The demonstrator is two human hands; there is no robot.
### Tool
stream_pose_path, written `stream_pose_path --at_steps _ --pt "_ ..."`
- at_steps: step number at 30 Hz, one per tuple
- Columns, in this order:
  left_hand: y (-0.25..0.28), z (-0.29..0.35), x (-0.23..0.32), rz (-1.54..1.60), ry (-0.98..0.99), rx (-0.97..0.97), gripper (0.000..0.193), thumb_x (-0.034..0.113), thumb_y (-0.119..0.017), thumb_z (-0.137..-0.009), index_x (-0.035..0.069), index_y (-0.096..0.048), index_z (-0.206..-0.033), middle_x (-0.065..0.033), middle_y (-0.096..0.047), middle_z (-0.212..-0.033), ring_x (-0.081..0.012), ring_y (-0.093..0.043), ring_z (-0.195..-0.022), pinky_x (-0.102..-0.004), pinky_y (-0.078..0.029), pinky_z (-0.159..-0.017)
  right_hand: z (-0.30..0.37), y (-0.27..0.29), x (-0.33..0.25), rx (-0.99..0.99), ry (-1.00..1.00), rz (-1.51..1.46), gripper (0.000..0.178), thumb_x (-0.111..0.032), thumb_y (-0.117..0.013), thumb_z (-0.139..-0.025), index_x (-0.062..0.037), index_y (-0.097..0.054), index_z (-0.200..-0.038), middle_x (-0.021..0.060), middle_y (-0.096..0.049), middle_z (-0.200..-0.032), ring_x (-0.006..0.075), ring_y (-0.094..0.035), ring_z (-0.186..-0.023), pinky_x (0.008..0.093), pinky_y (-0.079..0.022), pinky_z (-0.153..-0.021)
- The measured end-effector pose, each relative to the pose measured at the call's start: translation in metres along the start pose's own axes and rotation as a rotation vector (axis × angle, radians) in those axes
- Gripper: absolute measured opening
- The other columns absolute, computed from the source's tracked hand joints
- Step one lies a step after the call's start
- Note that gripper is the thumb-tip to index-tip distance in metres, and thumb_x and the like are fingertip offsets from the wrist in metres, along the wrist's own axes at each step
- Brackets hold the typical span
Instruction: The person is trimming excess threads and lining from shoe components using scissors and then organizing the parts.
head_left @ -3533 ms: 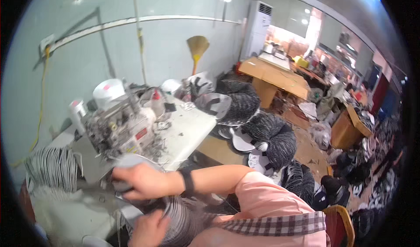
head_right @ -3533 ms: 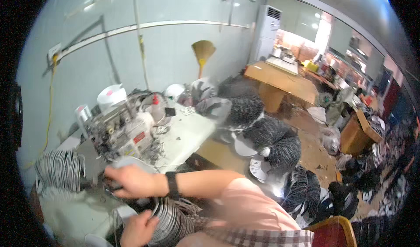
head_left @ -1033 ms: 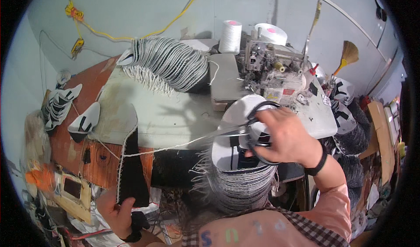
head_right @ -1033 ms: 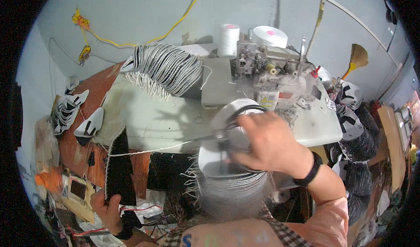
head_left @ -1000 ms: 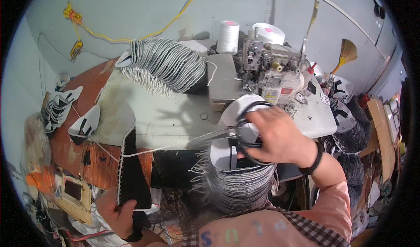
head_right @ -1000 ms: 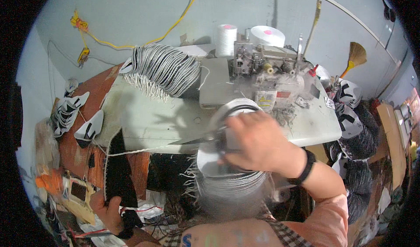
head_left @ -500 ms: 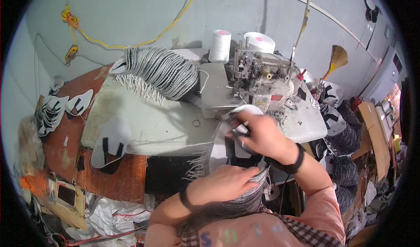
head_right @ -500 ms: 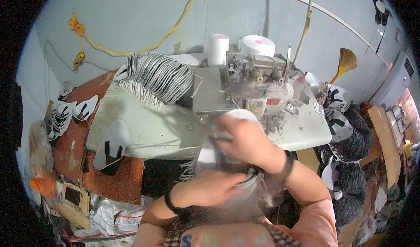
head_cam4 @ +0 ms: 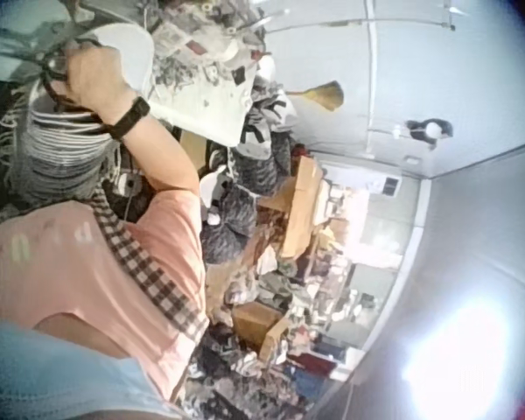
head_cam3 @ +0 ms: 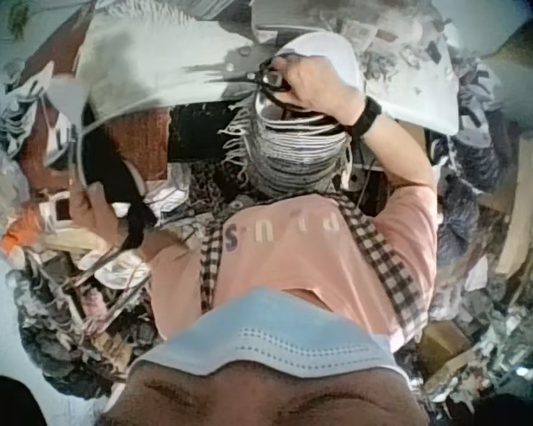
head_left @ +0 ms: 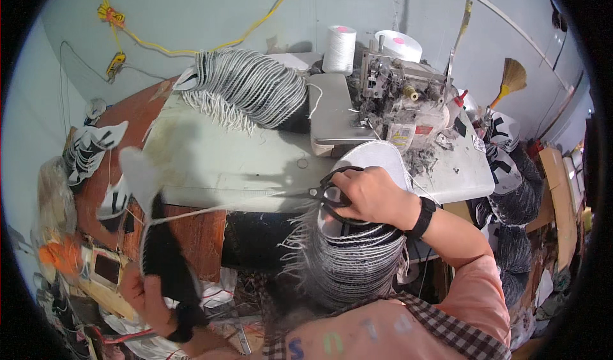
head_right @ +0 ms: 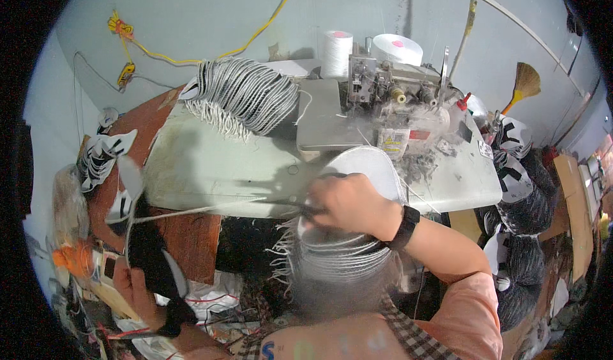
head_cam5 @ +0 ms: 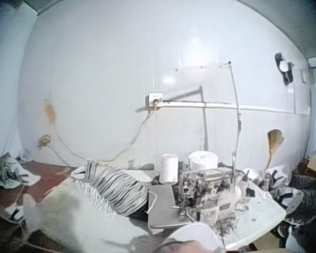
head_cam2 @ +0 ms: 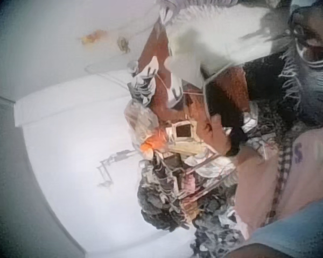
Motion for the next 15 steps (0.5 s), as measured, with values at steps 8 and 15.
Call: stream_pose_path --at_steps 8,15 --pt "-0.242 -0.007 0.032 0.192 -0.209 -0.595 0.011 0.010 -0.052 -0.088 0.001 -0.053 -0.094 -0.0152 -0.058 -0.078 -0.0274 -0.059 -0.070 -0.0376 -0.045 -0.061 0.019 0.062 0.006 0.616 -0.413 -0.580 0.023 -0.005 -0.070 -0.069 -0.0018 -0.058 -0.088 0.0117 -0.061 -0.071 0.0236 -0.061 -0.067 0.0328 -0.047 -0.063" --pt "-0.204 0.046 0.010 -0.041 -0.436 -1.032 0.059 0.032 -0.069 -0.075 0.005 -0.048 -0.123 -0.0195 -0.055 -0.114 -0.0345 -0.058 -0.097 -0.0419 -0.047 -0.079 0.015 -0.002 0.045 0.038 -0.167 0.013 0.028 -0.016 -0.069 -0.069 -0.0036 -0.062 -0.093 0.0178 -0.062 -0.074 0.0356 -0.061 -0.070 0.0380 -0.048 -0.062"
Point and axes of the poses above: each hand's wrist, its own z-axis away from the middle knuckle, its own y-axis out of the back of the hand, x = y × z, the point moved 4 cm from there along -z, towards the middle knuckle
